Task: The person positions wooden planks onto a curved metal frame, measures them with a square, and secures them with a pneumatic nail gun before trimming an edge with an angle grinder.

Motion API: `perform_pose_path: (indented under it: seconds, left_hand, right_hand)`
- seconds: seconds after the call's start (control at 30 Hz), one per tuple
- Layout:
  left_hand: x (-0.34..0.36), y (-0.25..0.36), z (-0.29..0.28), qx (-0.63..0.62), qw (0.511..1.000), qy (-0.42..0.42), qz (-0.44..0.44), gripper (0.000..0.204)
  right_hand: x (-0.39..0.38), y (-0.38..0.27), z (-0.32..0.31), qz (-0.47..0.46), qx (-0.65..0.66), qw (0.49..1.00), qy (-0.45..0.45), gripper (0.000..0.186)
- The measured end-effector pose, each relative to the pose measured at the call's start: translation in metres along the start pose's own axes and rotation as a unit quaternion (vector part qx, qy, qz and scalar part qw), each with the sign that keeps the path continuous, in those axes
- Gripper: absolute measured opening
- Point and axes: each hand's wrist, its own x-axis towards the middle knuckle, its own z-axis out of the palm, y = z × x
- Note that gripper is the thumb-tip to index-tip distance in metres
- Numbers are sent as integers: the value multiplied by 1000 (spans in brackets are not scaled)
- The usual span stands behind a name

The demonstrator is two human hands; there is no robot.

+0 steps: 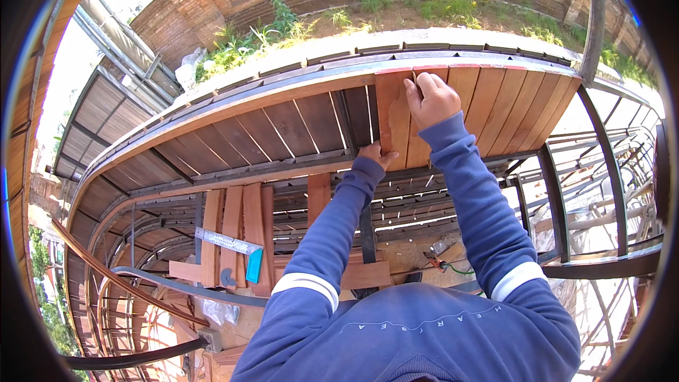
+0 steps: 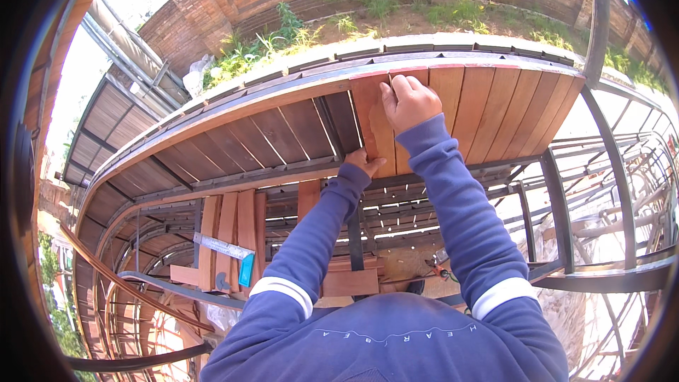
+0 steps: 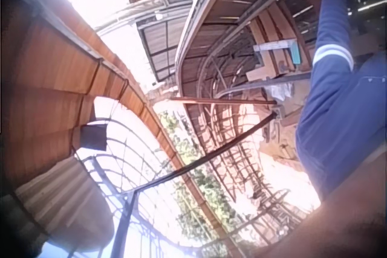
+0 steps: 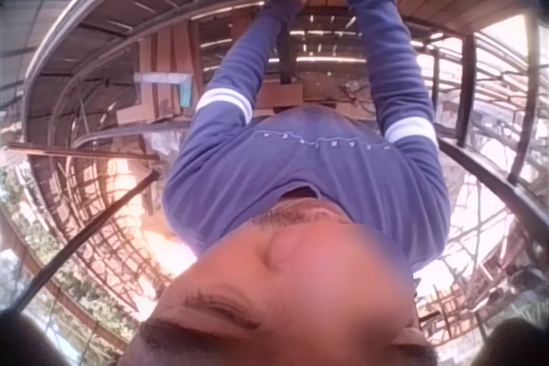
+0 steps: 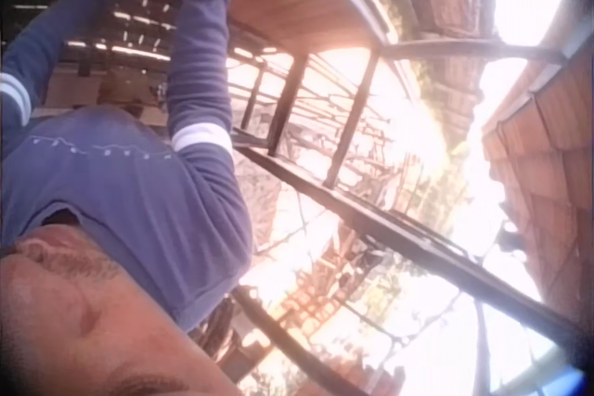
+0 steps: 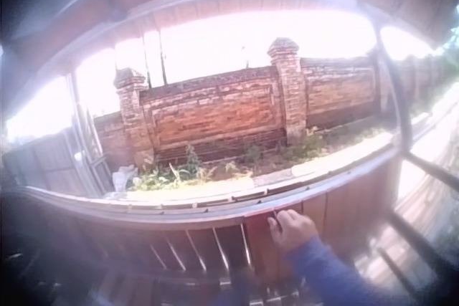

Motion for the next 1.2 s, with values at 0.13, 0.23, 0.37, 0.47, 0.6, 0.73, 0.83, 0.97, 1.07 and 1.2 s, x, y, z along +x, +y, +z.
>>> perform_pose_path:
  seconds: [0.13, 0.23, 0.37, 0.47, 0.6, 0.73, 0.83, 0.97, 1.07, 1.2]
  left_hand:
    - [-1, 12, -2, 57, 998, -17, -33, 48]
    - [-5, 15, -2, 63, 998, 8, -10, 50]
    - [1, 2, 9, 108, 993, 44, 13, 47]
    - [7, -17, 15, 69, 996, 52, 35, 40]
    - [11, -31, 20, 73, 997, 41, -2, 34]
    - [9, -18, 17, 32, 998, 42, 18, 39]
    - [7, -20, 13, 24, 998, 56, 28, 44]
    - [1, 0, 9, 36, 999, 36, 7, 35]
    - [0, -3, 10, 25, 999, 37, 6, 35]
    - [5, -21, 15, 34, 999, 35, 13, 33]
  right_hand:
    - [-10, 0, -14, 52, 70, 996, -23, 26]
    - [-39, 11, -33, 201, 148, 968, -4, 23]
    - [-126, 75, -45, 350, 99, 931, -36, 23]
    - [-175, 85, -44, 355, 38, 918, -170, 25]
    - [-203, 83, -23, 280, -47, 896, -342, 32]
    - [-214, 85, 14, 240, -126, 892, -361, 31]
    - [-207, 85, 29, 268, -135, 846, -440, 25]
    - [-214, 95, 32, 262, -125, 866, -408, 23]
    - [-220, 88, 23, 242, -80, 902, -348, 20]
    - [-236, 63, 12, 232, -28, 928, -290, 17]
